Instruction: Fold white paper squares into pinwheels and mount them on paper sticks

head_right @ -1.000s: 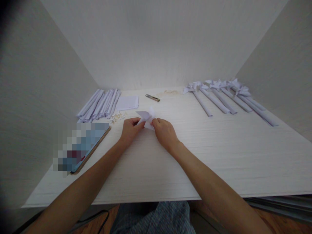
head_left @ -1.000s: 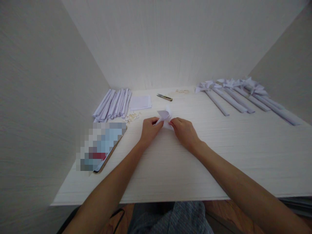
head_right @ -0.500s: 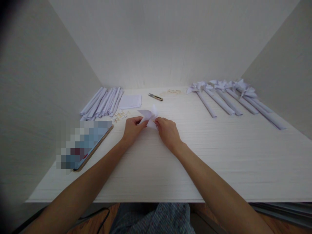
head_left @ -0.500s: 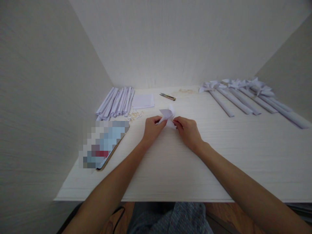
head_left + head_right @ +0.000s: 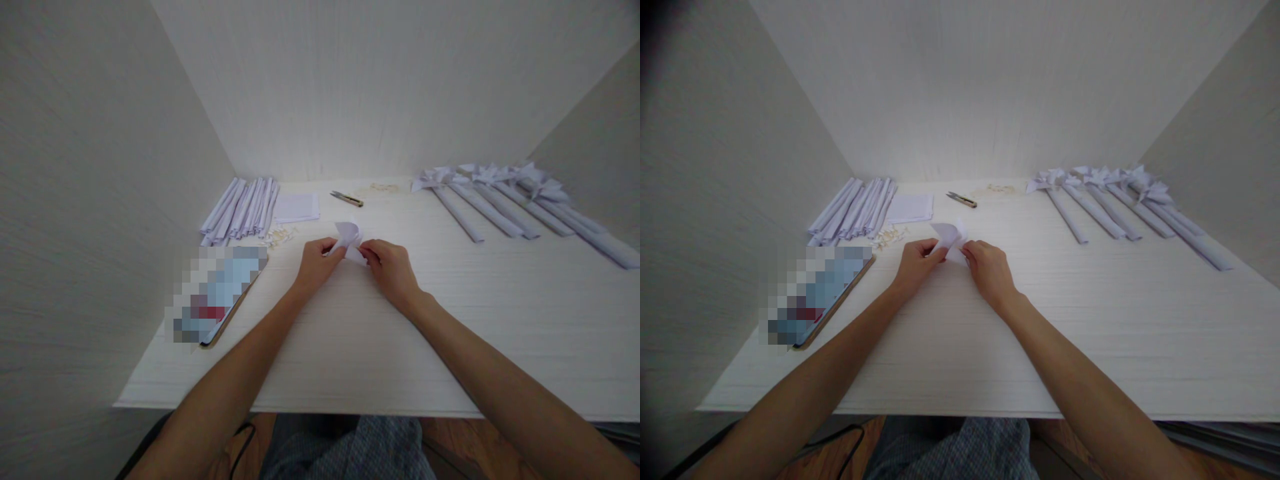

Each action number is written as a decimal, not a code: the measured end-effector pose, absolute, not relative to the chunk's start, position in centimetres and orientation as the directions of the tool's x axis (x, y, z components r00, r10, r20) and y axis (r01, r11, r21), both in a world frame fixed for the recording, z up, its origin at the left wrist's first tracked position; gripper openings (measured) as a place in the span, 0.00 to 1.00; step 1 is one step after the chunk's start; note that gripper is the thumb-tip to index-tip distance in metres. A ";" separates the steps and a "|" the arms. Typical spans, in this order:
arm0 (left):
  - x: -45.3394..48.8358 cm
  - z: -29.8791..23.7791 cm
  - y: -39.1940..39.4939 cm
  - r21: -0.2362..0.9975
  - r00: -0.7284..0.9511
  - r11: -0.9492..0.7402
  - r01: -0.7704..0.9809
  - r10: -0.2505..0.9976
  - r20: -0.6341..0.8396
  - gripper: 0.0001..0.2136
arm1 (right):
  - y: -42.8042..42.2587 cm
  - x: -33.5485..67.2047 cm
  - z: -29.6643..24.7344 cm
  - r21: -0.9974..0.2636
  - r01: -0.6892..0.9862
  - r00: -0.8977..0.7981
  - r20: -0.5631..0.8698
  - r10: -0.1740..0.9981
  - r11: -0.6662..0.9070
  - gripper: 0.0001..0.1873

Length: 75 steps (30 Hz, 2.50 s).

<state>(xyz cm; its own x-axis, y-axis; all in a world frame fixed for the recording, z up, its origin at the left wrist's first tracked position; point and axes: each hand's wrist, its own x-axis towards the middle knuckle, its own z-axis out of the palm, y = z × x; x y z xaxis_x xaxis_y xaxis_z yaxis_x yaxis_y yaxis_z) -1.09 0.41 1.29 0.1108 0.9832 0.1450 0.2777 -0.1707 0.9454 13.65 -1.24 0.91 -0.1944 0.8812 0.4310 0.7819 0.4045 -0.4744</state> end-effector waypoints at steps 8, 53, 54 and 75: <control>-1.1 1.3 0.4 0.951 0.113 -0.171 0.259 0.983 0.146 0.09 | -1.3 13.7 0.9 -0.454 0.782 -0.203 0.461 0.864 0.427 0.13; -1.1 1.1 0.5 0.887 0.102 -0.291 0.359 0.957 0.273 0.06 | -2.4 13.1 2.1 -0.060 0.902 -0.378 0.366 0.850 0.427 0.11; -1.0 1.2 0.5 0.885 0.101 -0.291 0.363 0.957 0.273 0.06 | -2.4 13.1 2.1 -0.058 0.903 -0.378 0.363 0.852 0.426 0.11; -1.0 1.3 0.2 0.858 0.091 -0.306 0.413 0.951 0.296 0.06 | -2.0 13.1 1.7 -0.212 0.862 -0.337 0.439 0.833 0.460 0.11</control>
